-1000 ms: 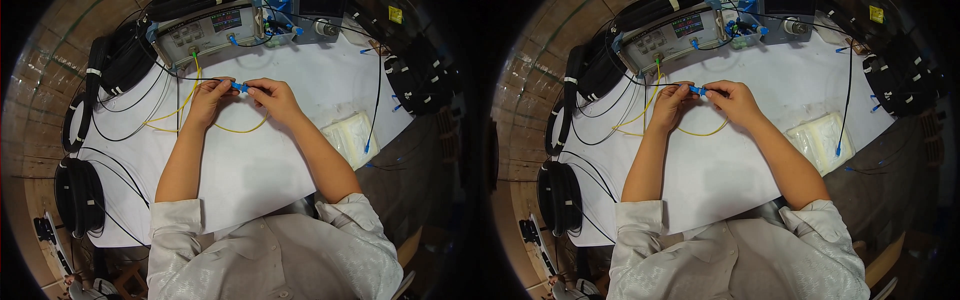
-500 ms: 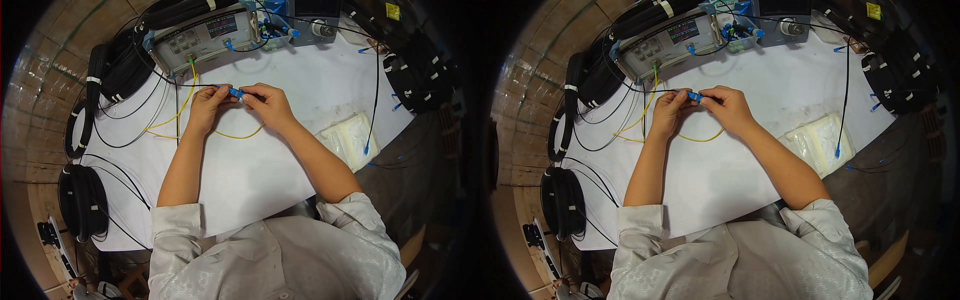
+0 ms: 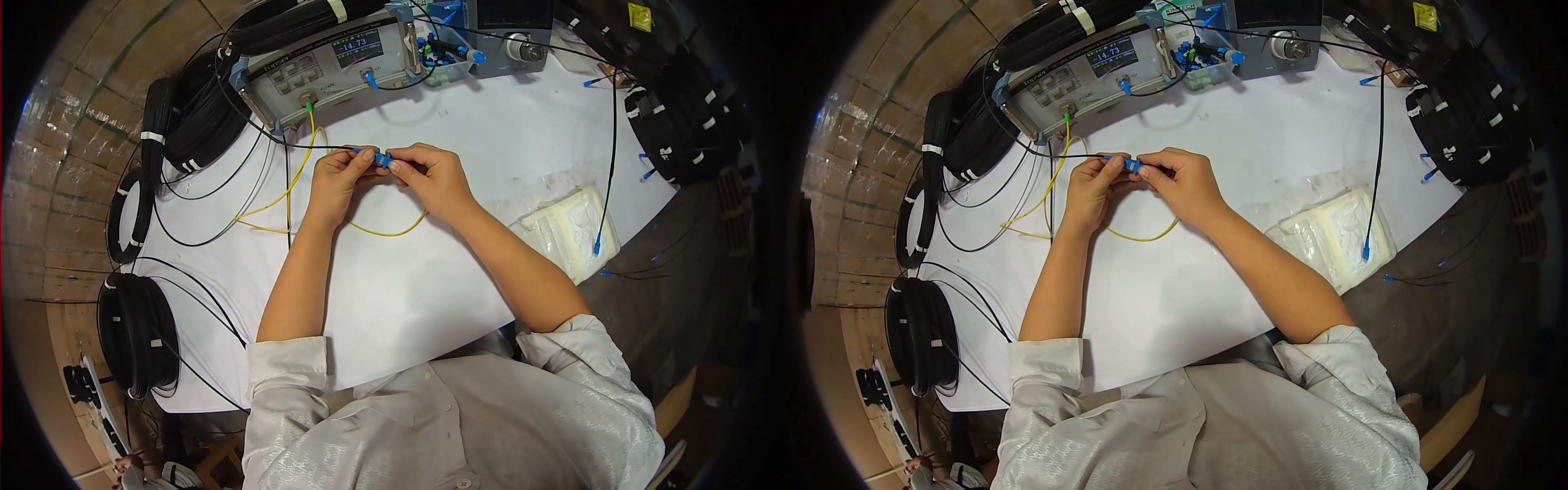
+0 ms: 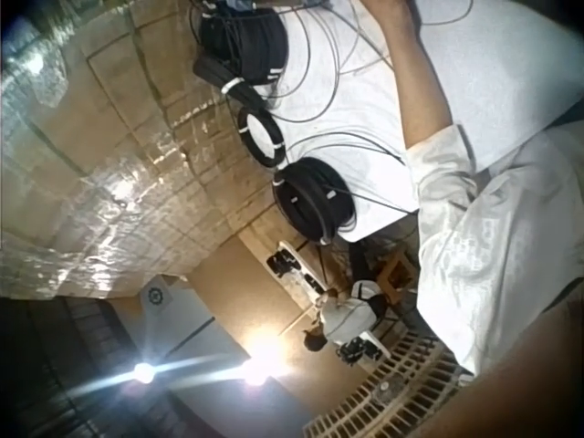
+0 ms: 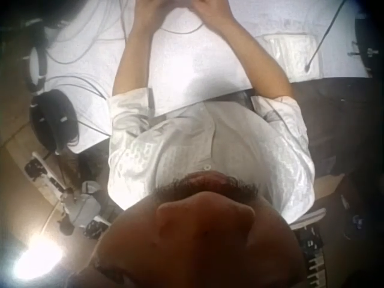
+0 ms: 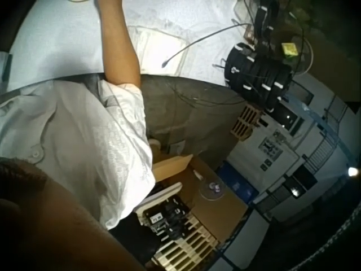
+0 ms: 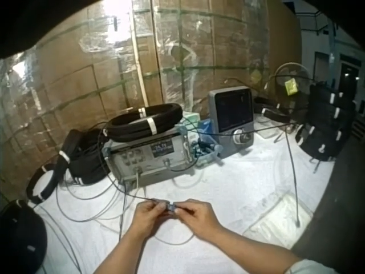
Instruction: The recorder is testing fiber optic cables by connecting them to an optical power meter and checking measurements.
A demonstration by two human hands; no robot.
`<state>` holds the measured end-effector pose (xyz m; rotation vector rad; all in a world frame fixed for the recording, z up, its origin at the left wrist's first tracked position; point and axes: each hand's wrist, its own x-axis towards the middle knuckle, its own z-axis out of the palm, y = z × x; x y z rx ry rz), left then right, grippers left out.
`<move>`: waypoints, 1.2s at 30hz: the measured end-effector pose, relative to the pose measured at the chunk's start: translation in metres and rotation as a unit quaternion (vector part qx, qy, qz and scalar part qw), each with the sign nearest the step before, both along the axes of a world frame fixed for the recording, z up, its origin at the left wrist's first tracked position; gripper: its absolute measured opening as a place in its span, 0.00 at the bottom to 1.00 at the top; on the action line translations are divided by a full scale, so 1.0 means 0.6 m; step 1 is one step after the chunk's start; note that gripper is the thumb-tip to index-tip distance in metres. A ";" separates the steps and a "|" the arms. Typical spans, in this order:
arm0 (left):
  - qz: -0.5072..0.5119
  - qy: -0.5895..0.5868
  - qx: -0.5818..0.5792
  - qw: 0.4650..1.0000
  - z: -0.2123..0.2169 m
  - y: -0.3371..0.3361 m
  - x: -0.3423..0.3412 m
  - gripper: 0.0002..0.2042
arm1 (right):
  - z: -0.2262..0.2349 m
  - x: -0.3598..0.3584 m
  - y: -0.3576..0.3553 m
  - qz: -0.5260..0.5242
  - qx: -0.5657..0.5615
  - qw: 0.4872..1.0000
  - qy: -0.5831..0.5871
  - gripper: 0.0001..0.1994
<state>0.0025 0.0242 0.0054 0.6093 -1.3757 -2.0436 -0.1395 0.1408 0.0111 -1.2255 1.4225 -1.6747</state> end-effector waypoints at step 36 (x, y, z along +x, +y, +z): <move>-0.120 0.033 0.037 0.992 -0.015 -0.034 0.019 0.17 | 0.008 -0.001 0.011 0.136 0.097 0.985 -0.034 0.08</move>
